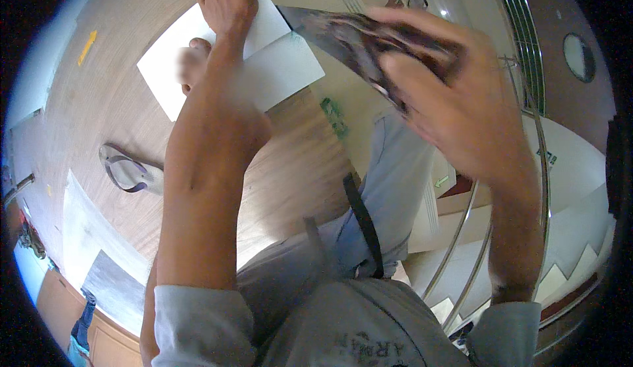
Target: The person cuts a white rectangular panel using a hand saw while sitting on the floor, then carries the cut piece to a wall and fits it into a corner gap.
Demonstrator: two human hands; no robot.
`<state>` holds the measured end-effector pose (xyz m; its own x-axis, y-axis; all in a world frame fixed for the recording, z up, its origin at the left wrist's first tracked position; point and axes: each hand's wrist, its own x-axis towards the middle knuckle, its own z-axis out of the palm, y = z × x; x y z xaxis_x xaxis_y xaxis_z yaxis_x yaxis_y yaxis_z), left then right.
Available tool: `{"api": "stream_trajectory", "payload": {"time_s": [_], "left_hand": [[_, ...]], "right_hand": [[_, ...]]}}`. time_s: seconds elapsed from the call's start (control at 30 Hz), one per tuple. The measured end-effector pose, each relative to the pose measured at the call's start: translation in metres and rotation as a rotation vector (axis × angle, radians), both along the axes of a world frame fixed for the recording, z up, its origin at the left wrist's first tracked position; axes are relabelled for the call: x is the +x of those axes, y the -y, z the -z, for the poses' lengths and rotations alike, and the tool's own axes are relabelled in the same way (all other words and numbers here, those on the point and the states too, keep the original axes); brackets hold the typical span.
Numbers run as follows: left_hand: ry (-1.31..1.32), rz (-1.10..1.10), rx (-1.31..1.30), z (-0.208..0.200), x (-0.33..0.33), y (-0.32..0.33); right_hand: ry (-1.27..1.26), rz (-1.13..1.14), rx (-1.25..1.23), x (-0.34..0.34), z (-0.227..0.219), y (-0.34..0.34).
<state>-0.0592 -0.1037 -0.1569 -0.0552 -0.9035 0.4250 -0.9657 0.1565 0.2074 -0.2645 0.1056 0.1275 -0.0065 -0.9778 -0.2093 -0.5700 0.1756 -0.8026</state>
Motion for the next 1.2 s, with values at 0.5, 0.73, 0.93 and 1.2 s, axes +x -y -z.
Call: {"api": "stream_trajectory", "payload": {"time_s": [0.5, 0.73, 0.93, 1.2], "left_hand": [[-0.099, -0.035, 0.063, -0.016, -0.009, -0.009], [-0.099, -0.027, 0.004, -0.024, -0.013, -0.013], [-0.093, -0.038, 0.027, -0.011, -0.009, -0.007], [-0.03, -0.037, 0.091, -0.018, -0.008, -0.005]], "right_hand": [[-0.016, 0.024, 0.064, 0.001, 0.011, 0.007], [-0.082, -0.032, -0.072, 0.025, 0.036, 0.037], [-0.028, -0.026, 0.054, 0.001, -0.005, 0.005], [0.041, 0.026, -0.15, 0.0, 0.068, -0.025]]}}
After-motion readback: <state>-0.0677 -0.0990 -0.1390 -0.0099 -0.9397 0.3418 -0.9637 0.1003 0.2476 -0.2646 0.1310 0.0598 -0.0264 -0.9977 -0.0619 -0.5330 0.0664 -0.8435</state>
